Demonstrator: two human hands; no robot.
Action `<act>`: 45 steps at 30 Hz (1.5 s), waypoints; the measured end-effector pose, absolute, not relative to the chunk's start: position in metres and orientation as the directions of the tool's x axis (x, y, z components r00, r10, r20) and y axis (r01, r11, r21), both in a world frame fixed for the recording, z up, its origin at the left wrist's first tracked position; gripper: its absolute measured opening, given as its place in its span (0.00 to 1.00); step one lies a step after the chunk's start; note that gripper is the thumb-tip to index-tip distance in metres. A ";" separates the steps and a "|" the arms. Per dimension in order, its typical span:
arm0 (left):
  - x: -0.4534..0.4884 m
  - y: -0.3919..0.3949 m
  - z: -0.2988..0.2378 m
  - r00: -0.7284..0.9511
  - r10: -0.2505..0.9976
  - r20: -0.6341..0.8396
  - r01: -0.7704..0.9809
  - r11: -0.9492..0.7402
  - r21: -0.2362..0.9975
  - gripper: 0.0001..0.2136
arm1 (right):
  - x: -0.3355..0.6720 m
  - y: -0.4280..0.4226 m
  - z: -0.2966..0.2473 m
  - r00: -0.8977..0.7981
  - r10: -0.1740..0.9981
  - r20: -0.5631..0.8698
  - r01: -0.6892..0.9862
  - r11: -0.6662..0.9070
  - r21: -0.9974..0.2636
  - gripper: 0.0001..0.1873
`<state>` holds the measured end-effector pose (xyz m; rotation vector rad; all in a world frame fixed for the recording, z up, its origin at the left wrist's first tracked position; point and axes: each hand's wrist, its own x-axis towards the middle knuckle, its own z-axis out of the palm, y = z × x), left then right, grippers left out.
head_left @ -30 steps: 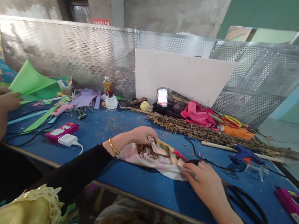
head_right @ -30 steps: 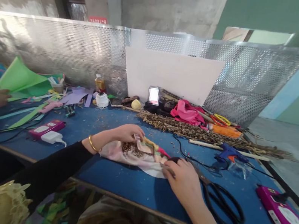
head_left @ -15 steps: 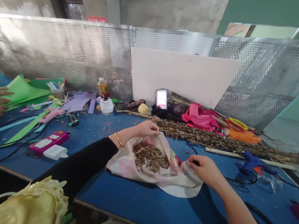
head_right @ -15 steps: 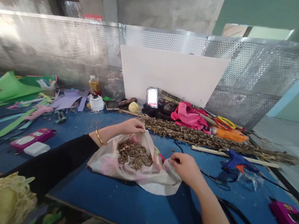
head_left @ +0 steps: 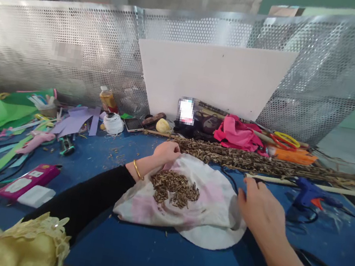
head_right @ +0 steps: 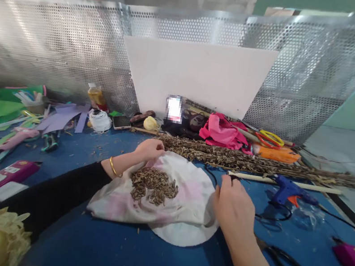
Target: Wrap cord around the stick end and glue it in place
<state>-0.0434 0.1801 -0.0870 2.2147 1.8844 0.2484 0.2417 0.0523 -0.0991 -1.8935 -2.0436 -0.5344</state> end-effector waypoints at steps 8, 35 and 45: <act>-0.084 0.153 -0.077 0.130 0.988 -0.081 0.966 -0.108 0.236 0.10 | 0.228 0.048 -0.101 -0.536 0.724 0.435 0.780 0.622 -0.073 0.11; -0.070 -0.050 -0.086 0.182 0.958 0.221 0.933 -0.239 0.268 0.09 | 0.183 -0.006 -0.112 -0.803 0.502 0.321 0.526 0.851 -0.015 0.10; -0.100 -0.022 -0.092 0.139 0.958 0.249 0.936 -0.209 0.282 0.10 | 0.219 0.002 -0.086 -0.615 0.712 0.338 0.344 0.628 -0.698 0.05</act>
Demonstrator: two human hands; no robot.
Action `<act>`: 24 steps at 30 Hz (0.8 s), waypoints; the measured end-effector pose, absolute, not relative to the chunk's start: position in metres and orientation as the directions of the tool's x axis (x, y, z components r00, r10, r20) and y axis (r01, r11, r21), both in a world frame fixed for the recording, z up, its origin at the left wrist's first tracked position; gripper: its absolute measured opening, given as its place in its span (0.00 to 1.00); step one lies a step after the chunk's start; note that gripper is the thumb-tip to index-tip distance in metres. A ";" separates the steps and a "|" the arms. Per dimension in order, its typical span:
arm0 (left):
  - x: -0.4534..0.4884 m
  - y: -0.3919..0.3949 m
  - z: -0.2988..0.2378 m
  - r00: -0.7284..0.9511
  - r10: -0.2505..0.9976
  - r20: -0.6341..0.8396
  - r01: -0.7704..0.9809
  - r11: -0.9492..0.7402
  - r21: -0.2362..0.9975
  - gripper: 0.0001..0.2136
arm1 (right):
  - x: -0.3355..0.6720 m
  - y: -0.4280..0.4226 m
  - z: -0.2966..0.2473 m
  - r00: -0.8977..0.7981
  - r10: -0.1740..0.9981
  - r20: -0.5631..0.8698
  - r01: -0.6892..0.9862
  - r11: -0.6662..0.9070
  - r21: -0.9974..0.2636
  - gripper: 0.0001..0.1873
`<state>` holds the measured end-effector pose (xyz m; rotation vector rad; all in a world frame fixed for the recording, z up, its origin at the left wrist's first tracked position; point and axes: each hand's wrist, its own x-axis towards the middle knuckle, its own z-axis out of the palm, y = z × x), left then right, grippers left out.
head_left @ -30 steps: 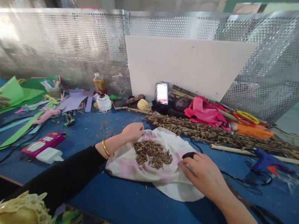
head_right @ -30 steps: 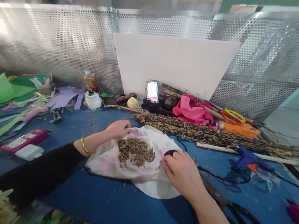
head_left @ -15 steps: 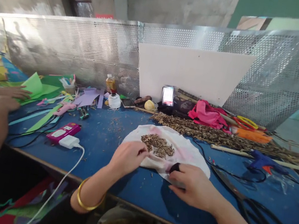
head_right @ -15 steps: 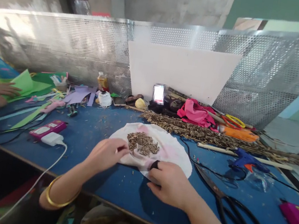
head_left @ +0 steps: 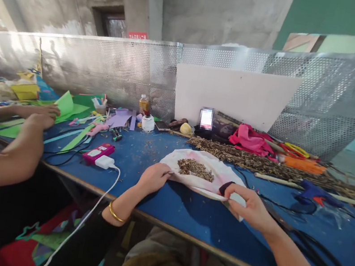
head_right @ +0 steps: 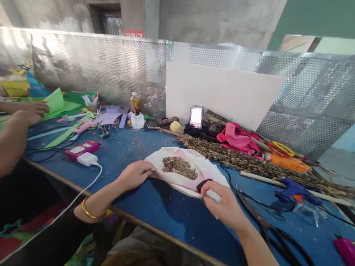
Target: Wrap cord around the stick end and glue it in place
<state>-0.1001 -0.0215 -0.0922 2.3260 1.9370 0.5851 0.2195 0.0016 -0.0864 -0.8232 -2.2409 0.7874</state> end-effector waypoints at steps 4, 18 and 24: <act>-0.101 -0.021 -0.097 0.105 0.942 0.317 0.935 -0.202 0.291 0.16 | 0.233 0.005 -0.083 -0.623 0.762 0.174 0.191 0.365 -0.911 0.07; -0.072 -0.039 -0.095 0.507 0.753 0.418 0.794 -0.597 0.113 0.13 | 0.234 0.022 -0.106 -0.607 0.794 -0.018 0.082 0.040 -0.996 0.12; -0.072 -0.037 -0.096 0.497 0.753 0.431 0.810 -0.581 0.080 0.14 | 0.234 0.026 -0.115 -0.641 0.765 -0.060 0.047 -0.039 -0.998 0.11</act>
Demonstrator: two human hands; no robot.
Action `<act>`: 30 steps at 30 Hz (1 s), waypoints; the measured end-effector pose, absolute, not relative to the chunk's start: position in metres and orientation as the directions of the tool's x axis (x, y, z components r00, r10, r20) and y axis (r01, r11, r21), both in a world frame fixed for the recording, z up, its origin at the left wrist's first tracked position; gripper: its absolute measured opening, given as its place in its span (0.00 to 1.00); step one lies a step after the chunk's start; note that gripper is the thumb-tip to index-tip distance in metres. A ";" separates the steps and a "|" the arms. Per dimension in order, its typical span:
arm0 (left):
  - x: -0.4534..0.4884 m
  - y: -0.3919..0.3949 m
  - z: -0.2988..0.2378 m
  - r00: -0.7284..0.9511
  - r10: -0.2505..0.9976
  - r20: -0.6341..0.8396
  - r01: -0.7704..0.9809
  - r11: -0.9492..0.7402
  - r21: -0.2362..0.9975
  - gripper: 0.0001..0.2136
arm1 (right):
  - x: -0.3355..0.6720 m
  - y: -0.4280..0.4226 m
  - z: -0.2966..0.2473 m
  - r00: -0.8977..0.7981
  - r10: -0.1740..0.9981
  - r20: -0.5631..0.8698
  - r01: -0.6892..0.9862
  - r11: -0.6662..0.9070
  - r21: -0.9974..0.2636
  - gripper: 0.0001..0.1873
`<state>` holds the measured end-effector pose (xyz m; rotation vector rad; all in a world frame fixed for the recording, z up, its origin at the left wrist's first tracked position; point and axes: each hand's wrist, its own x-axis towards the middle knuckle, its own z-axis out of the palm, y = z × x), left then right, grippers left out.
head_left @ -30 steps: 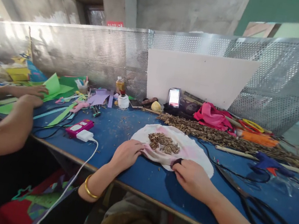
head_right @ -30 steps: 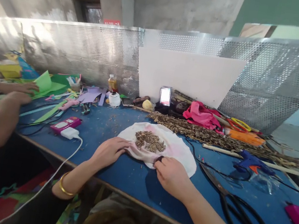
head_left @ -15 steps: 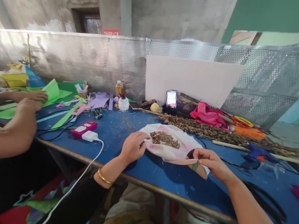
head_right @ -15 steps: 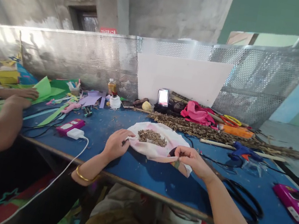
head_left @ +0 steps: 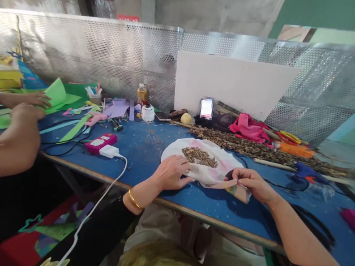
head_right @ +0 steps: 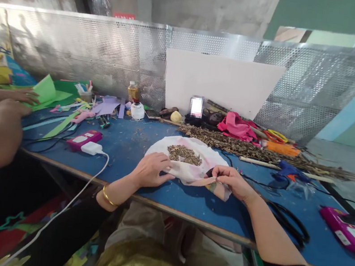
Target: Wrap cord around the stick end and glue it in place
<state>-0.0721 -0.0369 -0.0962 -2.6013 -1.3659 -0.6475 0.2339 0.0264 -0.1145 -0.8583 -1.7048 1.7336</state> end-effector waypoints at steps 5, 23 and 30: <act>-0.072 -0.035 -0.099 0.449 0.773 0.449 0.847 -0.527 0.060 0.10 | 0.235 0.025 -0.111 -0.702 0.711 -0.036 -0.001 -0.052 -0.999 0.12; -0.078 -0.033 -0.100 0.364 0.717 0.594 0.886 -0.463 0.015 0.09 | 0.226 0.021 -0.109 -0.759 0.650 0.036 -0.051 -0.005 -0.999 0.11; -0.080 -0.037 -0.100 0.432 0.669 0.605 0.848 -0.530 -0.019 0.13 | 0.227 0.023 -0.108 -0.738 0.673 0.048 -0.073 -0.009 -0.997 0.10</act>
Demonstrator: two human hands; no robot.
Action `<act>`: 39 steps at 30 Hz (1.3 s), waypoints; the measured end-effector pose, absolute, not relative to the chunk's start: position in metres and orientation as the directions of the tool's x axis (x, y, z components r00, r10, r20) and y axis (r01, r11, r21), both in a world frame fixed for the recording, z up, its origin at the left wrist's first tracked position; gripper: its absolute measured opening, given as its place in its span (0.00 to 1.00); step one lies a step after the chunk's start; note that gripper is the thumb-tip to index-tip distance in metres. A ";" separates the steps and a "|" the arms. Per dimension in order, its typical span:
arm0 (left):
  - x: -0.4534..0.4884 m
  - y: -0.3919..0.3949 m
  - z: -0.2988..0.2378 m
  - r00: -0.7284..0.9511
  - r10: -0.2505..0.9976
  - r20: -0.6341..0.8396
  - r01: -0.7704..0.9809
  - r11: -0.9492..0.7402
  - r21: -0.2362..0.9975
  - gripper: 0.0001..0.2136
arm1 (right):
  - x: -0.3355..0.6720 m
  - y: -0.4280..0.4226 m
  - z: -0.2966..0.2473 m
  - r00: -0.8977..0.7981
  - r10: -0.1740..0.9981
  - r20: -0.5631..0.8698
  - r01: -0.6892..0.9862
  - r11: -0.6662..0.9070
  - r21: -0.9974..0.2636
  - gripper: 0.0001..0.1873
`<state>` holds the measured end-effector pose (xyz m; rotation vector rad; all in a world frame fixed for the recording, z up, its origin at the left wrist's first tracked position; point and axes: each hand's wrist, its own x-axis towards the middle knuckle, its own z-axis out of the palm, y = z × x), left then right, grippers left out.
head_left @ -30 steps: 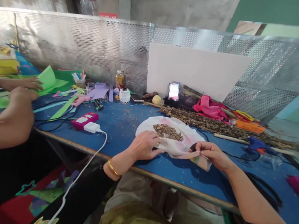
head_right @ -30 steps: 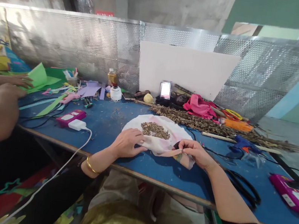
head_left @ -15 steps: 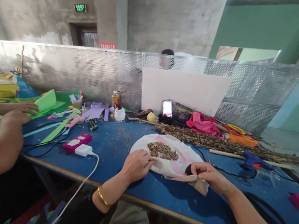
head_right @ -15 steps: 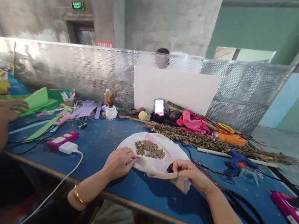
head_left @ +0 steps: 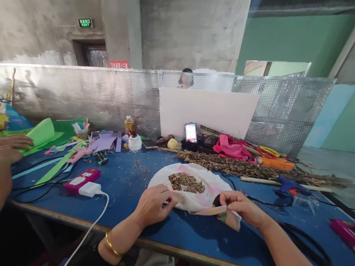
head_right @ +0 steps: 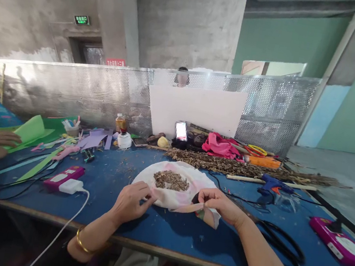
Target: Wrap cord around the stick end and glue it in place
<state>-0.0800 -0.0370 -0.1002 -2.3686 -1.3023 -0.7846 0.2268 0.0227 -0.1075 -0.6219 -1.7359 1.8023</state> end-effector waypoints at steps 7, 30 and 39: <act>-0.086 -0.034 -0.099 0.419 0.652 0.632 0.868 -0.492 -0.067 0.22 | 0.221 0.019 -0.102 -0.725 0.686 0.066 -0.070 0.022 -0.997 0.09; -0.088 -0.031 -0.102 0.358 0.754 0.550 0.909 -0.417 -0.021 0.28 | 0.219 0.012 -0.102 -0.678 0.733 0.065 -0.144 -0.045 -0.988 0.07; -0.092 -0.038 -0.091 0.103 0.864 0.494 0.969 -0.199 0.147 0.27 | 0.218 0.015 -0.100 -0.542 0.840 0.021 -0.122 -0.054 -0.991 0.07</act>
